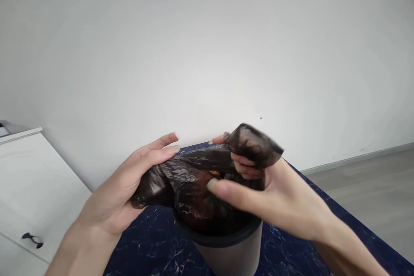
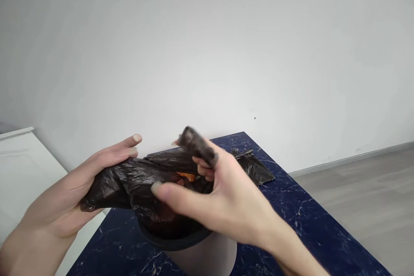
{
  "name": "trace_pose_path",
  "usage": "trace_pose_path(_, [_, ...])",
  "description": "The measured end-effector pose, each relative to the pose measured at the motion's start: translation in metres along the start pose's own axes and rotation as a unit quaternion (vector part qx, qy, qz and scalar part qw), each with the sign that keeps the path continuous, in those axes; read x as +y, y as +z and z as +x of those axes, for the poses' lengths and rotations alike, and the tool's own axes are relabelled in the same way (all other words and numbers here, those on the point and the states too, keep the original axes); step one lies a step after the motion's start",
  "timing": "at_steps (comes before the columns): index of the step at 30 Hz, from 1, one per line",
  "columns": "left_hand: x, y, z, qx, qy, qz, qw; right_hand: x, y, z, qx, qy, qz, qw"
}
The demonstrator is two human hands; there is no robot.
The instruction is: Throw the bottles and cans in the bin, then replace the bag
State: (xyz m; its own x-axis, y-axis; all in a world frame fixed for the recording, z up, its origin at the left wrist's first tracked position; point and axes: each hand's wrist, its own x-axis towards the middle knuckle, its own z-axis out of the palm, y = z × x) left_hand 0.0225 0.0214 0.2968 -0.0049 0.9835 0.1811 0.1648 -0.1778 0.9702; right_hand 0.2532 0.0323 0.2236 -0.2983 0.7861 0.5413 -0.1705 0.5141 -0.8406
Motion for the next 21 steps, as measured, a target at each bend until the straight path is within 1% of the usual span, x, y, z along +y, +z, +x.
trace_pose_path(3, [0.003, 0.027, -0.003, -0.048, 0.034, 0.039, 0.998, -0.004, 0.014, -0.003, -0.005, -0.011, -0.084, 0.996])
trace_pose_path(5, [0.004, 0.046, -0.009, -0.050, 0.101, 0.122, 0.986, -0.006, 0.020, -0.005, -0.014, -0.039, -0.124, 0.991])
trace_pose_path(6, [0.004, 0.056, -0.012, -0.045, 0.143, 0.171, 0.974, -0.007, 0.021, -0.006, -0.025, -0.054, -0.128, 0.990])
trace_pose_path(8, [0.005, 0.073, -0.019, -0.040, 0.227, 0.250, 0.940, -0.007, 0.022, -0.008, -0.043, -0.084, -0.113, 0.989])
trace_pose_path(10, [0.006, 0.085, -0.026, -0.046, 0.293, 0.301, 0.906, -0.006, 0.022, -0.011, -0.038, -0.105, -0.094, 0.989])
trace_pose_path(13, [0.008, 0.094, -0.032, -0.060, 0.350, 0.360, 0.863, -0.002, 0.020, -0.014, -0.017, -0.125, -0.083, 0.988])
trace_pose_path(15, [0.008, 0.091, -0.035, -0.070, 0.378, 0.372, 0.845, 0.001, 0.019, -0.014, -0.012, -0.134, -0.082, 0.987])
trace_pose_path(16, [0.006, 0.086, -0.036, -0.070, 0.388, 0.362, 0.845, 0.002, 0.018, -0.014, -0.015, -0.133, -0.084, 0.987])
trace_pose_path(17, [0.004, 0.080, -0.036, -0.063, 0.396, 0.340, 0.851, 0.003, 0.016, -0.013, -0.021, -0.126, -0.087, 0.988])
trace_pose_path(19, [-0.005, 0.065, -0.034, -0.045, 0.397, 0.276, 0.874, 0.003, 0.014, -0.011, -0.037, -0.108, -0.096, 0.989])
trace_pose_path(20, [-0.011, 0.056, -0.032, -0.045, 0.387, 0.246, 0.888, 0.002, 0.012, -0.010, -0.047, -0.105, -0.100, 0.988])
trace_pose_path(21, [-0.017, 0.048, -0.029, -0.060, 0.372, 0.226, 0.898, 0.001, 0.011, -0.010, -0.056, -0.104, -0.105, 0.987])
